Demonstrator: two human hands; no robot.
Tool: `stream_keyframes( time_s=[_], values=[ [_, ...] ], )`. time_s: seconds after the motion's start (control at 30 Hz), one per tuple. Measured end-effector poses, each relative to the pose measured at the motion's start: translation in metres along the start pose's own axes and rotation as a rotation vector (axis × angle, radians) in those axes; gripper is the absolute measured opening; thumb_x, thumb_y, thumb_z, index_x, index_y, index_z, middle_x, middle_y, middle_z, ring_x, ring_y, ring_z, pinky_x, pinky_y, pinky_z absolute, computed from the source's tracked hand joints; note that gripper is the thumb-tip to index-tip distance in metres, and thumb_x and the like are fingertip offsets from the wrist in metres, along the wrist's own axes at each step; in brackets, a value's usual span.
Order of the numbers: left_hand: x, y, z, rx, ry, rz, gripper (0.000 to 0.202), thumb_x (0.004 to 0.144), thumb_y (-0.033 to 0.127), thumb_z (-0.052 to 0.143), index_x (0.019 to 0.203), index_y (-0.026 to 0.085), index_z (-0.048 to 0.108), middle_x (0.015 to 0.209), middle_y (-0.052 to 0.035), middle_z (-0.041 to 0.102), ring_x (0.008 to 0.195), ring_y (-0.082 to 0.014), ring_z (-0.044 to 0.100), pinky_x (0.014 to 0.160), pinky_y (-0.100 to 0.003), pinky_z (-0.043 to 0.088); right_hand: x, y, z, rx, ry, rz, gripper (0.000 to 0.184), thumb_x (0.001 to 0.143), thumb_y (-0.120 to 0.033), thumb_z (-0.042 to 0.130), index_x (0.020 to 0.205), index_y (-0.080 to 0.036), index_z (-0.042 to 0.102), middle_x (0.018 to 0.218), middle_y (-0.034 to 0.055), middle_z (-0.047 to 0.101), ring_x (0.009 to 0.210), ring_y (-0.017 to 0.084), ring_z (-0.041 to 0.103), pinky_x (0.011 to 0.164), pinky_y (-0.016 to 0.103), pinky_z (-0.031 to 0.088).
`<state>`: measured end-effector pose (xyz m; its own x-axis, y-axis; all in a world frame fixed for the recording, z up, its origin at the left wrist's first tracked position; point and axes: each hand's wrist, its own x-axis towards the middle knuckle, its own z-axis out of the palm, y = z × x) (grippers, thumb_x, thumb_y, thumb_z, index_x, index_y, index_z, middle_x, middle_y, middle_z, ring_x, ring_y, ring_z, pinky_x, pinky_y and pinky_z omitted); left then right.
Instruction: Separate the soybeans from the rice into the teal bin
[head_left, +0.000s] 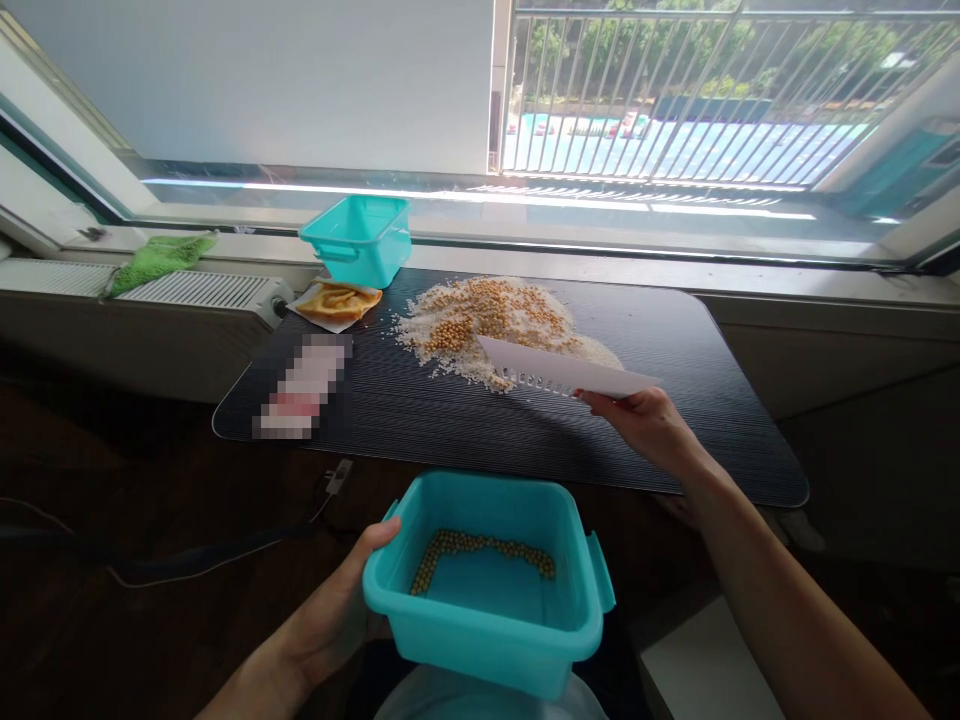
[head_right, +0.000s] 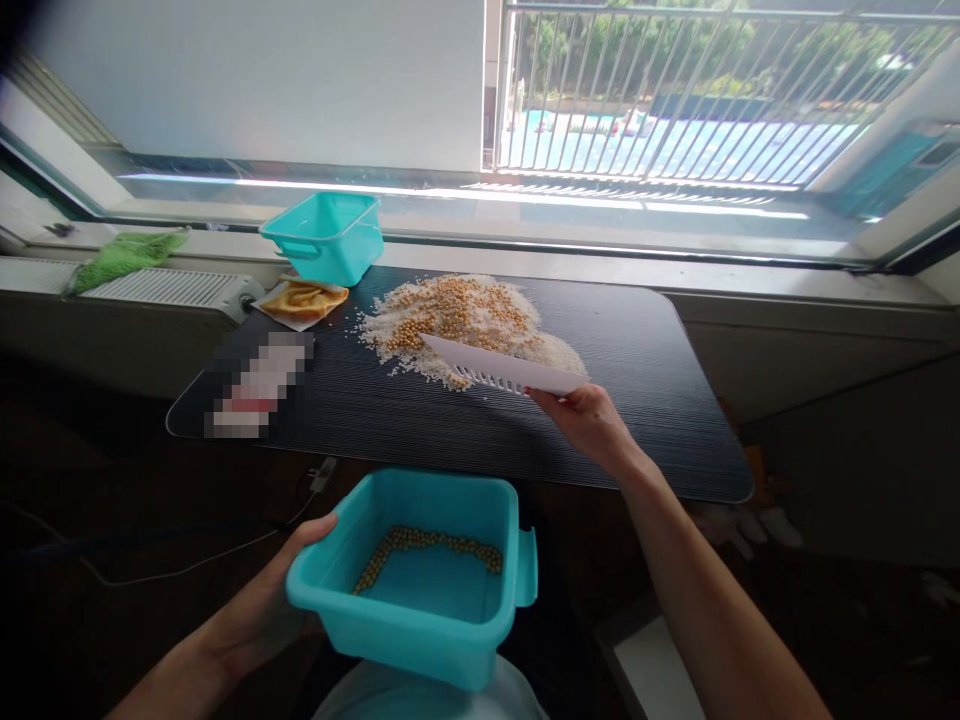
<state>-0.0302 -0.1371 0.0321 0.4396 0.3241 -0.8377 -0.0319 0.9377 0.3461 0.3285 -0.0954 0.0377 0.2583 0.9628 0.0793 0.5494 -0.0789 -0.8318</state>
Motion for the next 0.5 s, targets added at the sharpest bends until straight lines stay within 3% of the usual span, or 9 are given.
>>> stream_keyframes(
  time_s=[0.5],
  values=[
    [0.0030,-0.0008,0.0040,0.007,-0.051,0.004,0.079,0.077,0.065,0.051,0.139,0.016,0.044,0.107,-0.0126,0.072,0.103,-0.0331,0.063,0.080,-0.040,0.048,-0.0070,-0.0014,-0.0076,-0.034,-0.025,0.018,0.039,0.073,-0.050,0.066,0.086,-0.014,0.077,0.079,0.0048,0.074,0.075,0.024,0.067,0.066,0.033,0.052]
  ],
)
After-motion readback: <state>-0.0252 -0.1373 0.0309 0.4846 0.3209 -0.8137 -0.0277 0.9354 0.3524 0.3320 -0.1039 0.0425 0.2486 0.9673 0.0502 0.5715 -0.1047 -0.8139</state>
